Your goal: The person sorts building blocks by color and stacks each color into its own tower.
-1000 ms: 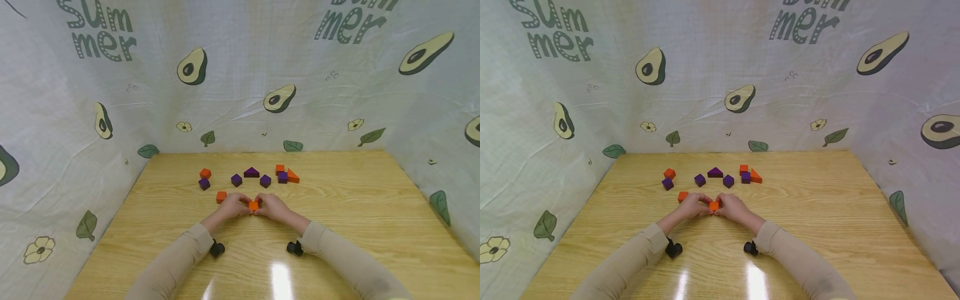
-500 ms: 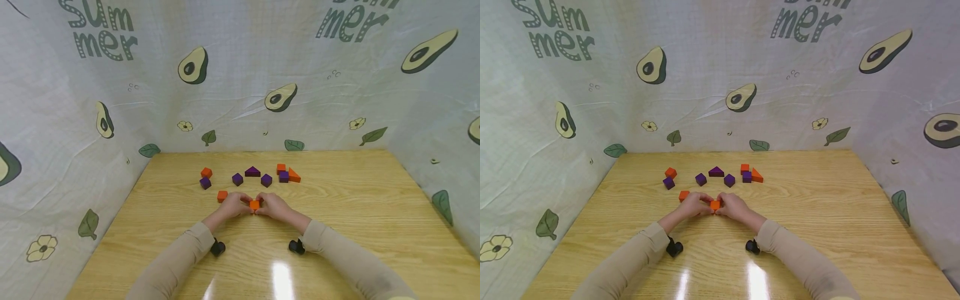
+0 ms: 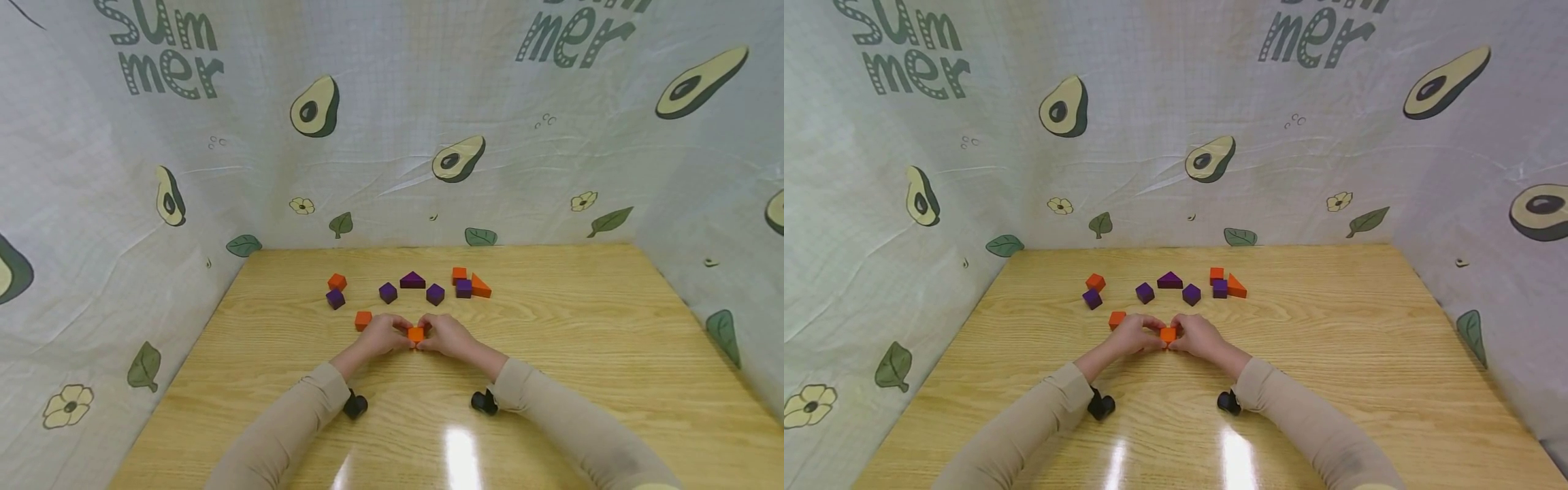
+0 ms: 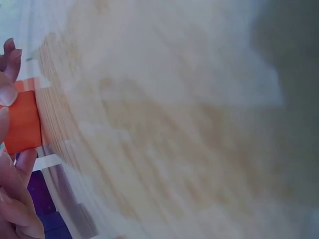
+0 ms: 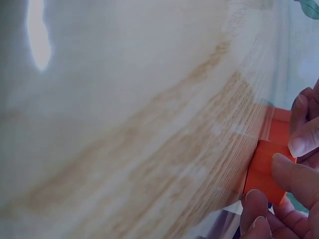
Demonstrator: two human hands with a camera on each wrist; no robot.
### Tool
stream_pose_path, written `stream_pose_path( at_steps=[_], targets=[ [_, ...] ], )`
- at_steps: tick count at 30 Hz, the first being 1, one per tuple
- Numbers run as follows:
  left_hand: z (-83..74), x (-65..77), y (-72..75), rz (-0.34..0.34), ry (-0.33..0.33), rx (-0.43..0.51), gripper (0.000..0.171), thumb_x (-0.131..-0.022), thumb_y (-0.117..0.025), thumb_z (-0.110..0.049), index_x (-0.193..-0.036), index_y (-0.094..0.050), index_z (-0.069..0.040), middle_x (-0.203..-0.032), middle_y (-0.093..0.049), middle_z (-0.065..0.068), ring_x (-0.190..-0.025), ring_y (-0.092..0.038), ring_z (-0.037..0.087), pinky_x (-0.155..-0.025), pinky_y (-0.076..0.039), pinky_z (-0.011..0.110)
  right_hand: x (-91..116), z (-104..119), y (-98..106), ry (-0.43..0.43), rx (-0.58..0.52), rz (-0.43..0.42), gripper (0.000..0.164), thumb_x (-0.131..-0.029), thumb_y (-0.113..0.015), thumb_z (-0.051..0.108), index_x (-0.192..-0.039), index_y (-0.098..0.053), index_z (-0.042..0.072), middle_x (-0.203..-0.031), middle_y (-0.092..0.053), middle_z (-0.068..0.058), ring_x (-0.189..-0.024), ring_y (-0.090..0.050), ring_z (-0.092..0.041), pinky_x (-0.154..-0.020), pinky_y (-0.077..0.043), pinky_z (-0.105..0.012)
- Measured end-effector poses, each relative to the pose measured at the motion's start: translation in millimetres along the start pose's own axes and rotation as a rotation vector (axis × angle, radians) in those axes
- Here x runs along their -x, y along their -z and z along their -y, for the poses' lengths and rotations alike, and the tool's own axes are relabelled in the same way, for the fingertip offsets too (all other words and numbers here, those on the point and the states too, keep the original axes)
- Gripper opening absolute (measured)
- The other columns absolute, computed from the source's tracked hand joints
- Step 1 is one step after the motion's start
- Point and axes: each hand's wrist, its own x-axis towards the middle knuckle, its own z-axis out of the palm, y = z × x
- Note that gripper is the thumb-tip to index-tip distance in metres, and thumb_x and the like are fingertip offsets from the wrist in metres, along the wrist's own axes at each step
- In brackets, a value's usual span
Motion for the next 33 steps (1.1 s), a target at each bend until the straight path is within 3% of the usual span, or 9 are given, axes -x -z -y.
stream_pose_path(
  at_steps=[9, 21, 25, 33],
  targets=[
    [-0.3, -0.7, 0.1, 0.004, -0.013, -0.038, 0.032, -0.074, -0.076, -0.019, -0.103, -0.068, -0.007, -0.097, -0.067, 0.004, -0.088, -0.055, 0.015, -0.082, -0.046, 0.031, -1.8, -1.7, 1.6, 0.015, -0.013, 0.028, 0.028, -0.074, -0.076, 0.016, -0.095, -0.062, 0.004, -0.090, -0.065, -0.005, -0.075, -0.053, -0.014, -0.075, -0.047, -0.030],
    [-2.2, -0.6, 2.8, 0.023, 0.011, -0.060, 0.034, -0.075, -0.076, -0.020, -0.106, -0.067, -0.009, -0.099, -0.065, 0.002, -0.085, -0.053, 0.015, -0.077, -0.046, 0.028, -4.1, -3.2, 4.0, 0.028, -0.022, 0.036, 0.027, -0.072, -0.078, 0.017, -0.093, -0.064, 0.005, -0.088, -0.066, -0.004, -0.073, -0.053, -0.012, -0.073, -0.047, -0.029],
    [-0.2, 0.7, 14.5, 0.020, -0.017, -0.098, 0.039, -0.078, -0.073, -0.022, -0.114, -0.064, -0.012, -0.106, -0.065, 0.004, -0.095, -0.056, 0.020, -0.082, -0.046, 0.034, -4.2, -3.7, 3.6, 0.025, -0.029, 0.035, 0.028, -0.072, -0.078, 0.017, -0.094, -0.064, 0.005, -0.088, -0.066, -0.004, -0.074, -0.054, -0.012, -0.073, -0.047, -0.030],
    [17.3, 6.0, 53.0, -0.101, -0.031, -0.276, 0.047, -0.079, -0.072, -0.022, -0.123, -0.059, -0.012, -0.117, -0.061, 0.006, -0.107, -0.056, 0.026, -0.088, -0.045, 0.041, -4.7, -4.7, 3.1, 0.004, -0.032, 0.038, 0.030, -0.071, -0.078, 0.019, -0.094, -0.063, 0.007, -0.084, -0.064, -0.001, -0.072, -0.051, -0.012, -0.070, -0.044, -0.028]
  ],
)
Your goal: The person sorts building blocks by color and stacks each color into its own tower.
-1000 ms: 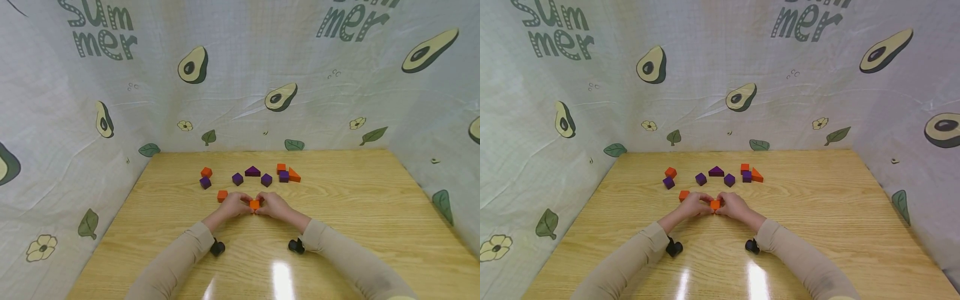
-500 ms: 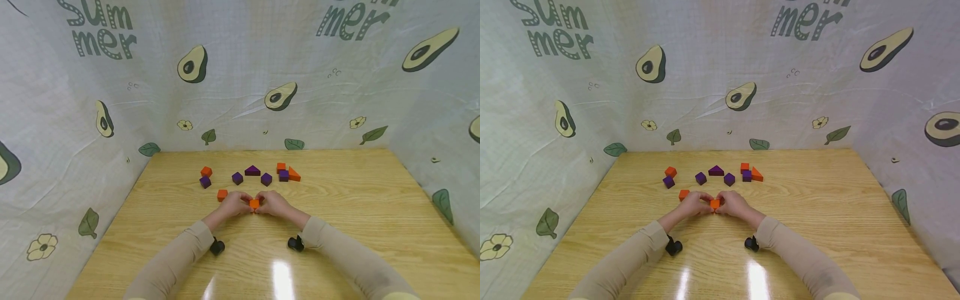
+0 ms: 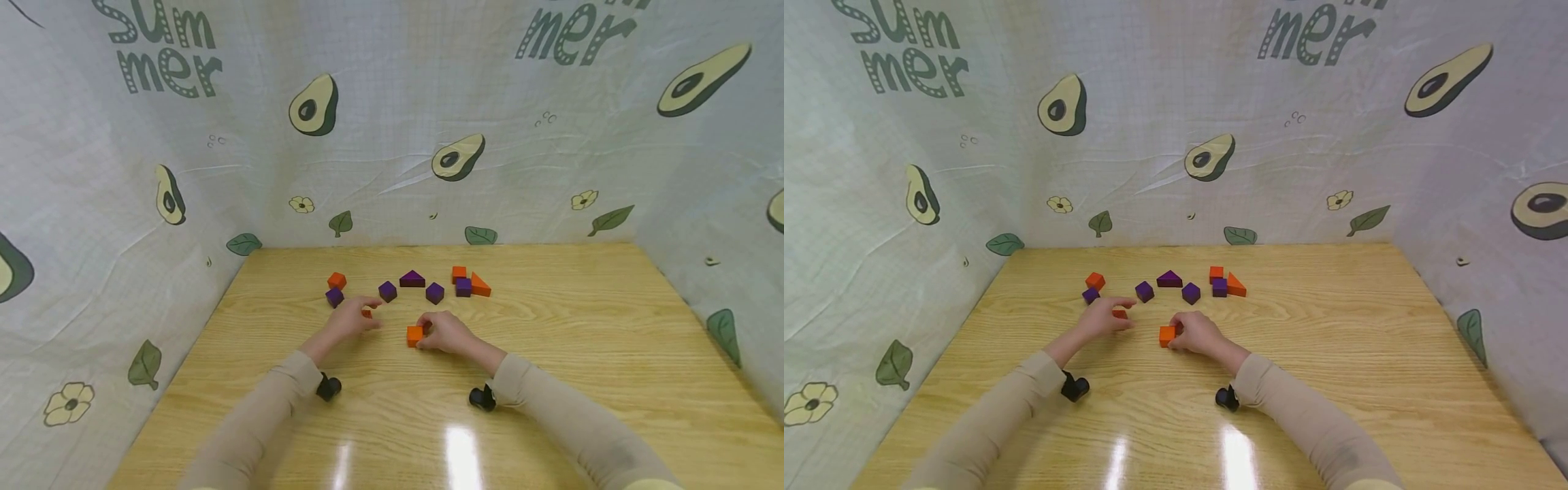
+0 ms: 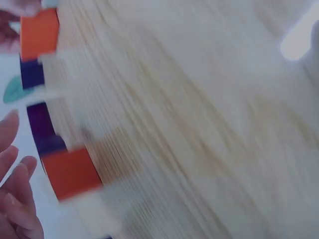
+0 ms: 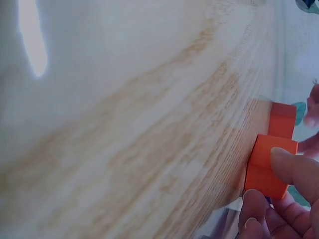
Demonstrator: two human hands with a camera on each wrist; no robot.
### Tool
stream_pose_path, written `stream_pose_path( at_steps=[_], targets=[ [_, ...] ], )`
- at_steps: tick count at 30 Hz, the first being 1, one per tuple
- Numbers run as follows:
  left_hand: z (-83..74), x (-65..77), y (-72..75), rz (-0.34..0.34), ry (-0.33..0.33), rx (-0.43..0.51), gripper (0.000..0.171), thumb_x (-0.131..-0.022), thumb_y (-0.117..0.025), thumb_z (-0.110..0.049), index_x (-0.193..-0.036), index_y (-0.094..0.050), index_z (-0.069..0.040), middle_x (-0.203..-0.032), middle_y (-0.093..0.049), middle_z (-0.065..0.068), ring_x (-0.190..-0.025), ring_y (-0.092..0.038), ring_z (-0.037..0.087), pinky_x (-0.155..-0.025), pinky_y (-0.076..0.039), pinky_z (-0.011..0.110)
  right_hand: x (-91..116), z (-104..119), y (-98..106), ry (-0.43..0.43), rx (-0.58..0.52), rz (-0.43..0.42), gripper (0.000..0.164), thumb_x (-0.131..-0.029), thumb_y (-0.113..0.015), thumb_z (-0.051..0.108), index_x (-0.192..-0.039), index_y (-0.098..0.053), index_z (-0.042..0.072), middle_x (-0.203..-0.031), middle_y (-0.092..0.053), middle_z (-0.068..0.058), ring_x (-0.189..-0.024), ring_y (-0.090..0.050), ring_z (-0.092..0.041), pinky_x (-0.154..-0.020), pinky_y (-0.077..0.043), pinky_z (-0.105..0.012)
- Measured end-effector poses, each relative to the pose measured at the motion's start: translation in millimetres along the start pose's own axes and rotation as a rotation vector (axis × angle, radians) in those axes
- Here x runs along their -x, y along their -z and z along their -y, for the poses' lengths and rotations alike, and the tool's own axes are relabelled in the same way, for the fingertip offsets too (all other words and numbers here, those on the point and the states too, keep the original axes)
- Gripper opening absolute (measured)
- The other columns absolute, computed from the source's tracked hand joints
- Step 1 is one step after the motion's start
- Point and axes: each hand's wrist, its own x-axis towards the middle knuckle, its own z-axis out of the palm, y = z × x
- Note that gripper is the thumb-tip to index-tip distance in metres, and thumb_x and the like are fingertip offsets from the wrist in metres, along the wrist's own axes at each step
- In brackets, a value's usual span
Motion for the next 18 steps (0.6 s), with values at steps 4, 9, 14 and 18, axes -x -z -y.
stream_pose_path(
  at_steps=[4, 9, 14, 18],
  targets=[
    [16.6, 0.9, 7.7, 0.007, 0.017, -0.041, 0.052, -0.077, -0.074, -0.020, -0.125, -0.057, -0.011, -0.121, -0.059, 0.010, -0.114, -0.052, 0.028, -0.094, -0.042, 0.042, -0.1, -1.0, 0.2, 0.008, -0.004, 0.001, 0.030, -0.071, -0.079, 0.019, -0.094, -0.063, 0.007, -0.083, -0.063, 0.000, -0.072, -0.051, -0.011, -0.070, -0.044, -0.027],
    [30.3, 2.3, 9.4, 0.011, 0.022, -0.009, 0.052, -0.075, -0.075, -0.018, -0.124, -0.057, -0.009, -0.118, -0.059, 0.011, -0.111, -0.052, 0.029, -0.095, -0.040, 0.044, -0.1, -2.7, 0.6, 0.005, -0.007, 0.003, 0.030, -0.071, -0.078, 0.018, -0.094, -0.063, 0.007, -0.085, -0.063, -0.001, -0.073, -0.051, -0.012, -0.071, -0.044, -0.028],
    [39.7, 2.5, 5.8, 0.007, 0.011, 0.023, 0.044, -0.077, -0.074, -0.019, -0.118, -0.061, -0.009, -0.115, -0.061, 0.008, -0.109, -0.054, 0.026, -0.094, -0.040, 0.042, 0.0, -2.5, 0.4, -0.010, -0.007, 0.013, 0.030, -0.072, -0.078, 0.018, -0.095, -0.063, 0.007, -0.086, -0.063, -0.001, -0.074, -0.051, -0.012, -0.072, -0.044, -0.029],
    [43.8, 1.4, 3.8, -0.008, -0.001, 0.031, 0.041, -0.077, -0.073, -0.020, -0.115, -0.063, -0.009, -0.112, -0.063, 0.007, -0.106, -0.056, 0.025, -0.092, -0.042, 0.041, -0.6, -1.8, -0.5, -0.021, -0.017, 0.020, 0.030, -0.072, -0.077, 0.018, -0.096, -0.062, 0.007, -0.086, -0.063, -0.001, -0.074, -0.051, -0.012, -0.072, -0.044, -0.028]
  ],
)
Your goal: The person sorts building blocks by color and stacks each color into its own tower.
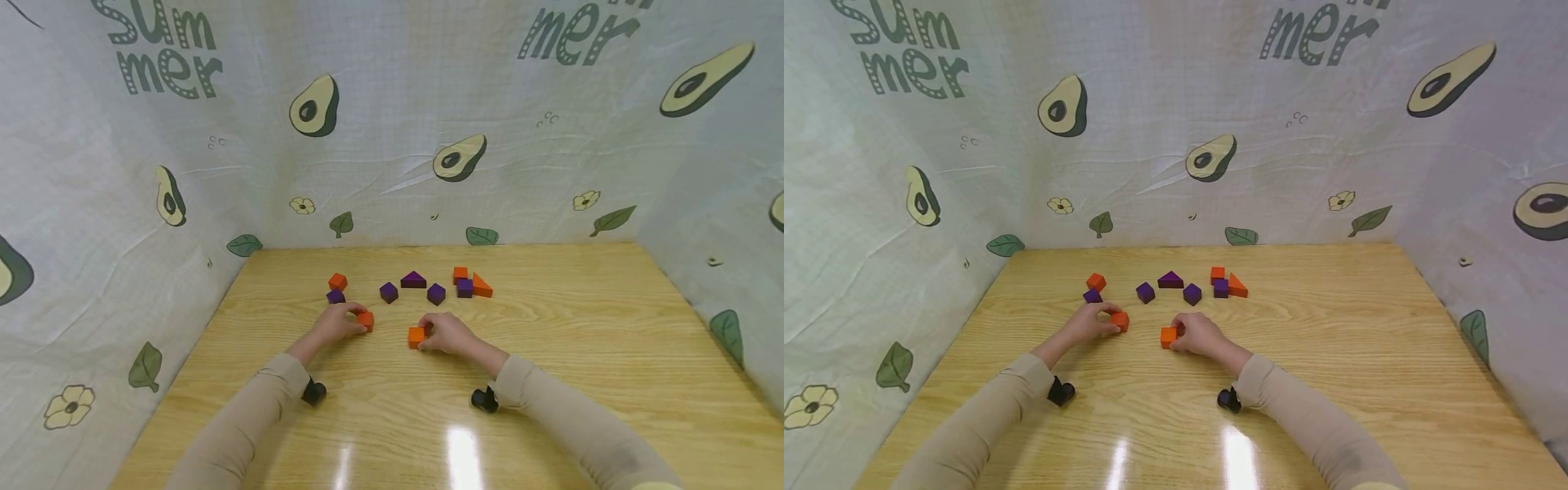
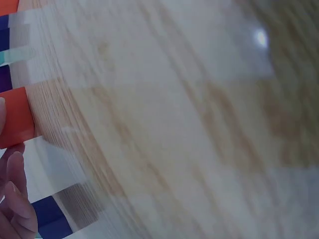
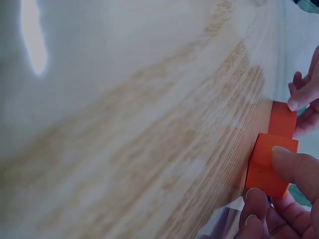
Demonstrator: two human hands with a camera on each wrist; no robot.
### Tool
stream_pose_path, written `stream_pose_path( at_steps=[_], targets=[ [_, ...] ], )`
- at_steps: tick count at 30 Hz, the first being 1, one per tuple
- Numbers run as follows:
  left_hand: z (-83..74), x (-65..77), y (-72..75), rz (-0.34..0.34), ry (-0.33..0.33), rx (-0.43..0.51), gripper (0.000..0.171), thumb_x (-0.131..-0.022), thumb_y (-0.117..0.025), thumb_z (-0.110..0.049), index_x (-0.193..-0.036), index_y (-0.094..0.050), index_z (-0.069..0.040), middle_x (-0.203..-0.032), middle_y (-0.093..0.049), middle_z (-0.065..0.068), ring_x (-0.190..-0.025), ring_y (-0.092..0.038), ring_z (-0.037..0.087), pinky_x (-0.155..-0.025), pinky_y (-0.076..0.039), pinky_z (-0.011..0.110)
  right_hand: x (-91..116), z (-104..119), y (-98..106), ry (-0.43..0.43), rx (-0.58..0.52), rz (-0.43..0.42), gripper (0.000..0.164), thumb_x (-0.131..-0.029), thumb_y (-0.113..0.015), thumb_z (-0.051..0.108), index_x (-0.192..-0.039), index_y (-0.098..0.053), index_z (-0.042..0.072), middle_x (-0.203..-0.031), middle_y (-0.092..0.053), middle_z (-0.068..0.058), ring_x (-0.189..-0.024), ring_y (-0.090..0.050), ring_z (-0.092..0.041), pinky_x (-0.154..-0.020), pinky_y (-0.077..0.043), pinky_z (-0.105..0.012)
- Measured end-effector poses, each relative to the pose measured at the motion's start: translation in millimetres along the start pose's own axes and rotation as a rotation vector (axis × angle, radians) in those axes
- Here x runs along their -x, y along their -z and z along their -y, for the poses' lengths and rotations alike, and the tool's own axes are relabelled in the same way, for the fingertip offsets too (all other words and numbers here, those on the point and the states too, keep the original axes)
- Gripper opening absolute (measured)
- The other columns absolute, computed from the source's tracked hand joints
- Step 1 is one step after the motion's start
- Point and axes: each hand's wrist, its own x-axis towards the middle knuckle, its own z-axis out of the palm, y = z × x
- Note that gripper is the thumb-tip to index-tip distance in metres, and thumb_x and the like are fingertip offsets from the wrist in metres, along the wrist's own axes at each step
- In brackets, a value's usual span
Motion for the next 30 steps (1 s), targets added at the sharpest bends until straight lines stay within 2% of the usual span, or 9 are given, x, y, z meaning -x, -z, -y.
stream_pose_path(
  at_steps=[12, 18, 26, 30],
  targets=[
    [-2.9, -0.2, -1.7, -0.016, 0.008, 0.009, 0.039, -0.076, -0.074, -0.021, -0.112, -0.064, -0.008, -0.109, -0.064, 0.006, -0.103, -0.057, 0.024, -0.090, -0.043, 0.040, -1.1, -1.9, -1.0, 0.009, -0.020, -0.010, 0.031, -0.071, -0.078, 0.018, -0.095, -0.062, 0.006, -0.086, -0.063, -0.001, -0.075, -0.052, -0.012, -0.073, -0.045, -0.029],
    [-17.9, 1.0, -7.3, 0.011, -0.007, 0.043, 0.040, -0.076, -0.075, -0.022, -0.112, -0.064, -0.008, -0.111, -0.064, 0.006, -0.107, -0.056, 0.023, -0.092, -0.042, 0.040, -0.4, -2.5, -0.1, 0.004, -0.024, -0.006, 0.031, -0.071, -0.078, 0.018, -0.096, -0.062, 0.006, -0.087, -0.063, -0.002, -0.076, -0.053, -0.013, -0.074, -0.045, -0.030],
    [-38.5, 4.3, -21.5, 0.066, -0.002, 0.069, 0.036, -0.079, -0.073, -0.020, -0.111, -0.064, -0.008, -0.110, -0.063, 0.006, -0.103, -0.055, 0.022, -0.093, -0.042, 0.039, -1.0, -3.5, -0.2, 0.017, -0.017, -0.003, 0.031, -0.072, -0.078, 0.018, -0.096, -0.062, 0.006, -0.086, -0.063, -0.002, -0.076, -0.054, -0.013, -0.073, -0.046, -0.030],
    [-44.8, 4.8, -28.8, 0.072, -0.015, 0.079, 0.035, -0.078, -0.073, -0.020, -0.110, -0.064, -0.007, -0.108, -0.063, 0.006, -0.101, -0.055, 0.021, -0.092, -0.042, 0.038, -1.0, -2.9, -0.3, 0.011, -0.025, -0.003, 0.031, -0.072, -0.078, 0.018, -0.095, -0.062, 0.007, -0.086, -0.063, -0.002, -0.077, -0.054, -0.013, -0.075, -0.046, -0.030]
  ],
)
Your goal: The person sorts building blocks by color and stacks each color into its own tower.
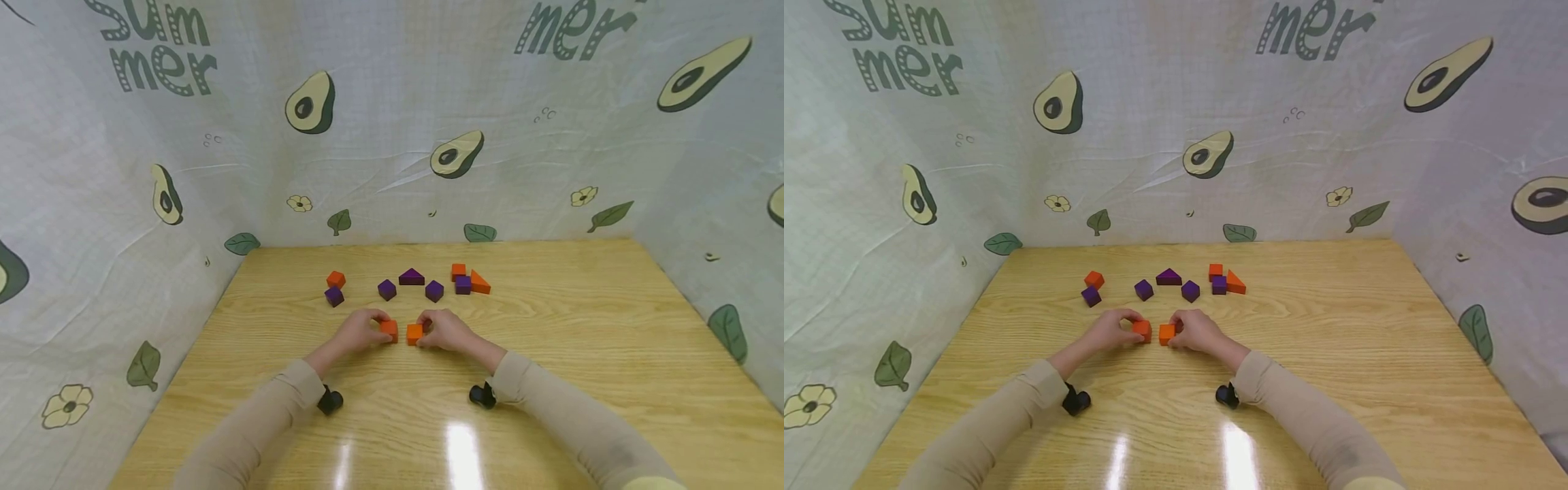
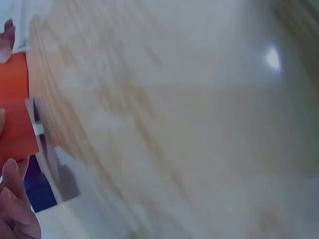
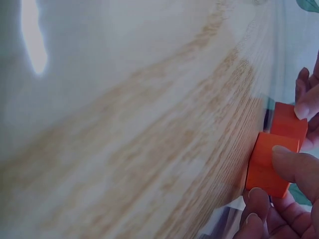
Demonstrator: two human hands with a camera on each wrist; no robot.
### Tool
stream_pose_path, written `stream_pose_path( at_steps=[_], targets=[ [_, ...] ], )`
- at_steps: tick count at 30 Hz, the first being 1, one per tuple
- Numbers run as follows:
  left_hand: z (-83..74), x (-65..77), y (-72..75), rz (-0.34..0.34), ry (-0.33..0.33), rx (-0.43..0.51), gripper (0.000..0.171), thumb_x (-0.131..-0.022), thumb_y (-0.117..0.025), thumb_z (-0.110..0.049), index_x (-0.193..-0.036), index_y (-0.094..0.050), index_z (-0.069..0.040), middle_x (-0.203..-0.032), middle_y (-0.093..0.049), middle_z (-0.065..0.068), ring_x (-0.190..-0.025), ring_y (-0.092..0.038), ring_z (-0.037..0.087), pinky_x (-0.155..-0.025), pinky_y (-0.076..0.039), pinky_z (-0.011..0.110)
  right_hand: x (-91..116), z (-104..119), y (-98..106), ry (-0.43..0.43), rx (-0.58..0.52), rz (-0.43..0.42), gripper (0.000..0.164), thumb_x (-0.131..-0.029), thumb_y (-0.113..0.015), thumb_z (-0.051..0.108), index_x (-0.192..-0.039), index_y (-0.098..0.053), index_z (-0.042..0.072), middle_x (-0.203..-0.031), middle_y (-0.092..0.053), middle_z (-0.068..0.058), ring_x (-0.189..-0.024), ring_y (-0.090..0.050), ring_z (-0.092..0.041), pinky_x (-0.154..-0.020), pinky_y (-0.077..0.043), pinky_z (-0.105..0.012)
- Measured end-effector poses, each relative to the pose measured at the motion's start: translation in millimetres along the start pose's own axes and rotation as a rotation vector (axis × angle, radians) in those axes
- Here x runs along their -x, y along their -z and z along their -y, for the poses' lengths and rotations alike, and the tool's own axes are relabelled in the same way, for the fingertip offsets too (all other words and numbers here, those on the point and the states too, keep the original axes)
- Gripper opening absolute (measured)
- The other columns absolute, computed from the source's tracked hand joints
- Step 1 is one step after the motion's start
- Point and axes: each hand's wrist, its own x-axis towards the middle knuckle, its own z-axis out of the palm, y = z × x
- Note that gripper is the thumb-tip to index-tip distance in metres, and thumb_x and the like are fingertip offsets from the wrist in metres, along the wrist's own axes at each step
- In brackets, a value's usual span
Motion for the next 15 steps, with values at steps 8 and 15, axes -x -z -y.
stream_pose_path(
  at_steps=[8, 15],
  targets=[
    [-6.1, 0.8, -8.1, -0.006, -0.044, -0.012, 0.036, -0.077, -0.074, -0.020, -0.109, -0.064, -0.006, -0.106, -0.064, 0.006, -0.100, -0.057, 0.021, -0.090, -0.044, 0.038, -0.8, 0.9, 1.1, -0.009, -0.003, 0.005, 0.029, -0.072, -0.078, 0.018, -0.094, -0.062, 0.007, -0.086, -0.064, -0.002, -0.075, -0.052, -0.012, -0.073, -0.045, -0.030],
    [-9.8, -0.6, -13.3, 0.001, -0.062, -0.015, 0.033, -0.076, -0.075, -0.020, -0.104, -0.065, -0.007, -0.102, -0.064, 0.006, -0.095, -0.057, 0.019, -0.087, -0.045, 0.037, -1.4, 0.6, -0.9, -0.008, -0.014, 0.001, 0.028, -0.071, -0.078, 0.017, -0.093, -0.062, 0.007, -0.086, -0.064, -0.002, -0.074, -0.052, -0.012, -0.074, -0.045, -0.030]
  ],
)
